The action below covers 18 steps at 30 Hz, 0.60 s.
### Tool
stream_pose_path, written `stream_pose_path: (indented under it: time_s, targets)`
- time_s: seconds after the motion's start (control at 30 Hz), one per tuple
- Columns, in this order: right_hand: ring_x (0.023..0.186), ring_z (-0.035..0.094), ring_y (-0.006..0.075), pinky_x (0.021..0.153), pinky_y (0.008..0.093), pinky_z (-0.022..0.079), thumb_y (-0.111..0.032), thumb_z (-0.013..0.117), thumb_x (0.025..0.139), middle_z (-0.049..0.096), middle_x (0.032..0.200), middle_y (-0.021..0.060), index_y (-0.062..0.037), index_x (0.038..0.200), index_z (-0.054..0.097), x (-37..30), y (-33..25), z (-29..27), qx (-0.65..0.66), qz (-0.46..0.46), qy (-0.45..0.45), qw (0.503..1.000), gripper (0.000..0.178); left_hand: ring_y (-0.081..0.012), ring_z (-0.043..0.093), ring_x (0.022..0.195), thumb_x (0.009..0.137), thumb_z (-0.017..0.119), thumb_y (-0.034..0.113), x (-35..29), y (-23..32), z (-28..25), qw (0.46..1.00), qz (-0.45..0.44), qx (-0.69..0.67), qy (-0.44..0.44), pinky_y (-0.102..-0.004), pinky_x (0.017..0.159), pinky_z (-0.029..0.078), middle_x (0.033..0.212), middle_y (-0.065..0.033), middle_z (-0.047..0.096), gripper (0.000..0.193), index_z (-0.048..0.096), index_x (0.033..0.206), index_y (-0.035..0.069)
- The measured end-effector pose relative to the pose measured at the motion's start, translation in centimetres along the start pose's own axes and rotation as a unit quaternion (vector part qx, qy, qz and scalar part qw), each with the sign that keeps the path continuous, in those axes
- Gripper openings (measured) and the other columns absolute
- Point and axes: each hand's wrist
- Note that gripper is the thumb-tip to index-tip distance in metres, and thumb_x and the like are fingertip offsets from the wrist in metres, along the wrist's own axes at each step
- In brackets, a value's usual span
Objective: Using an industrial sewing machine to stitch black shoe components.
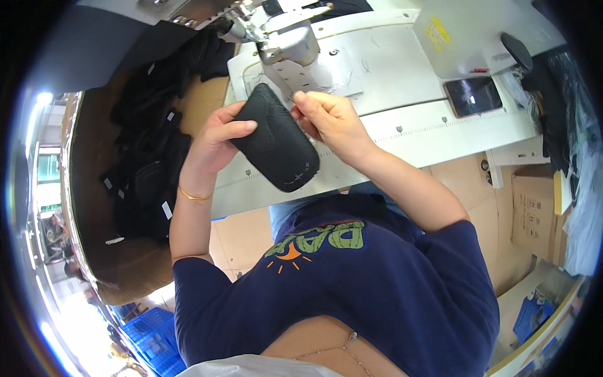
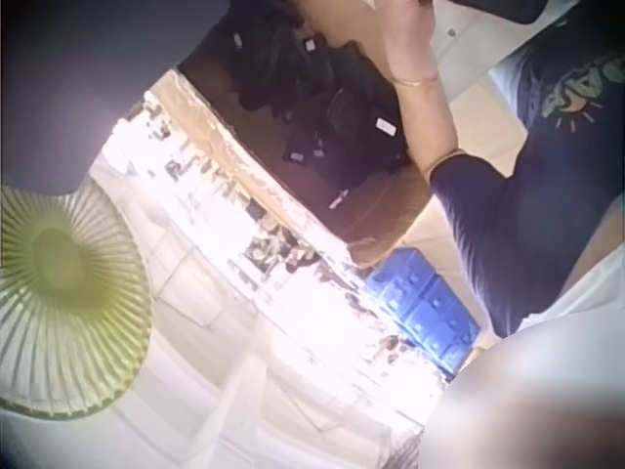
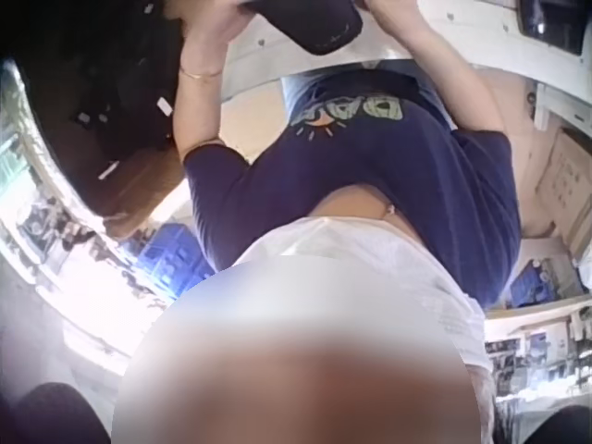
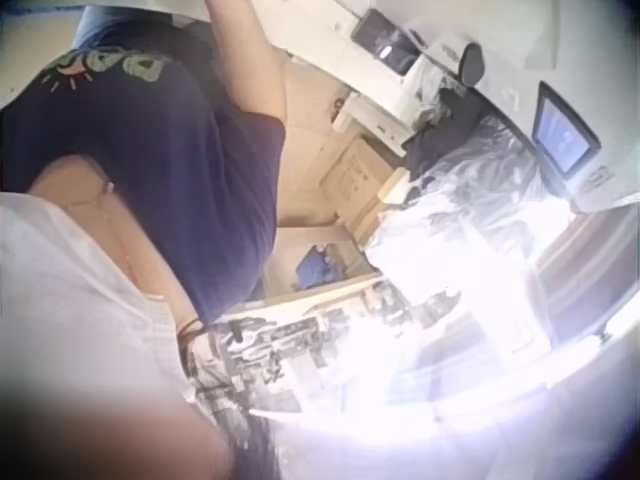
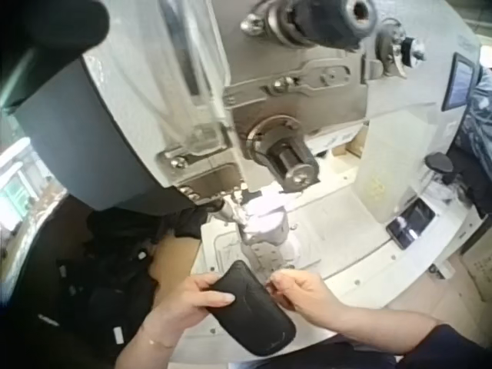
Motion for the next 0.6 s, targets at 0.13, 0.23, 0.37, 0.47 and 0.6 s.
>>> stream_pose_path:
  time_s: [0.13,0.23,0.37,0.47,0.6]
  targets:
    - [0.082,0.062,0.0099,0.075,0.0261,0.051,-0.022,0.069,0.089,0.068,0.092,0.0050,0.0029,0.107,0.066,-1.4,0.0,1.9,-0.104,0.059,-0.010,0.993,0.031,-0.0146,0.064,0.094,0.090,0.069,0.022,-0.2,-2.9,0.3,0.955,0.125,0.232,0.135,-0.0268,0.087,0.048,0.101,-0.0083,0.070,0.038,0.063,0.117,-0.003]
    - [0.086,0.063,0.0120,0.077,0.0265,0.051,-0.015,0.070,0.083,0.069,0.095,0.0054,0.0045,0.108,0.066,-1.5,-2.6,-2.7,-0.167,0.140,-0.027,0.976,0.032,-0.0313,0.057,0.111,0.088,0.071,0.032,-4.0,-3.2,-3.3,0.594,0.255,0.611,0.457,-0.0399,0.100,0.041,0.114,-0.0178,0.064,0.053,0.057,0.124,-0.004]
    - [0.085,0.064,0.0136,0.077,0.0269,0.052,-0.015,0.070,0.080,0.069,0.094,0.0053,0.0041,0.110,0.064,-2.2,-7.1,-10.4,-0.258,0.130,0.000,0.957,0.036,-0.0511,0.030,0.134,0.080,0.063,0.066,-12.8,-4.5,-11.2,0.214,0.002,0.646,0.733,-0.0711,0.102,0.026,0.145,-0.0257,0.038,0.083,0.048,0.137,0.008]
    - [0.084,0.065,0.0143,0.077,0.0272,0.053,-0.018,0.070,0.083,0.068,0.097,0.0067,0.0034,0.114,0.062,0.2,-9.6,-14.7,-0.272,0.061,0.125,0.952,0.038,-0.0509,0.027,0.137,0.073,0.066,0.071,-16.9,-6.3,-13.2,0.350,-0.129,0.515,0.772,-0.0695,0.104,0.026,0.150,-0.0275,0.032,0.090,0.047,0.140,0.014]
    - [0.071,0.064,0.0113,0.068,0.0221,0.052,-0.029,0.070,0.086,0.067,0.091,0.0043,0.0001,0.113,0.063,6.1,-12.3,-18.0,-0.236,0.008,0.164,0.958,0.040,-0.0502,0.029,0.136,0.070,0.069,0.070,-16.0,-6.3,-12.0,0.427,-0.119,0.487,0.753,-0.0689,0.104,0.027,0.148,-0.0277,0.033,0.088,0.053,0.136,0.013]
Point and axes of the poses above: each hand's wrist, its own x-axis towards the middle knuckle, its own z-axis out of the palm, y = z × x
